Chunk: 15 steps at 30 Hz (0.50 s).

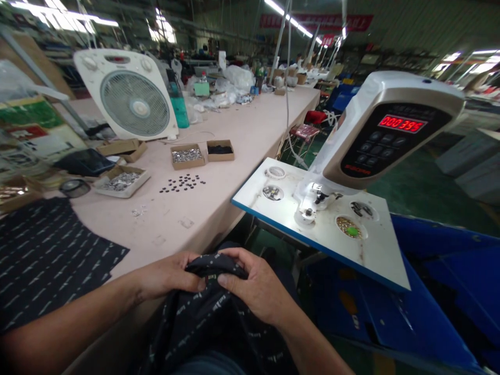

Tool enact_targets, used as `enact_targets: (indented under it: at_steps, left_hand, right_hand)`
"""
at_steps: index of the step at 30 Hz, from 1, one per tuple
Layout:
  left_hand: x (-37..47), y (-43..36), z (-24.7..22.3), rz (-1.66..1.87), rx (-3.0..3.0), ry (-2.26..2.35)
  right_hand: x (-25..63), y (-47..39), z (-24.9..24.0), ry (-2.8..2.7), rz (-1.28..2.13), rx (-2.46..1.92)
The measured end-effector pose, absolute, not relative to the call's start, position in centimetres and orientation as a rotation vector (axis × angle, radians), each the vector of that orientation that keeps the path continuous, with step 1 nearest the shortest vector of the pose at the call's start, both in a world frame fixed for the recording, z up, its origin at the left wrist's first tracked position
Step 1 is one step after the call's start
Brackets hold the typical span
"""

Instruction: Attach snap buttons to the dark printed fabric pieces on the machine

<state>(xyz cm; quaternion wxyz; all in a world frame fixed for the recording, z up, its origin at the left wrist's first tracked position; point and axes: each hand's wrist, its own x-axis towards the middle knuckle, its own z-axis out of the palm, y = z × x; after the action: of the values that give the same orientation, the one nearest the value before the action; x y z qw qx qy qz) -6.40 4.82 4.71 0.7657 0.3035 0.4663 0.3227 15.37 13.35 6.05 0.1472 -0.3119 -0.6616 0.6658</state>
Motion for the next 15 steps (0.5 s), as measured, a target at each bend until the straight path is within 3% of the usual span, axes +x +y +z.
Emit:
enact_targets:
  at_steps: [15]
  left_hand:
    - [-8.4, 5.1, 3.7, 0.730, 0.508, 0.972]
  right_hand:
    - [13.2, 15.1, 6.3, -1.937, 2.226, -0.783]
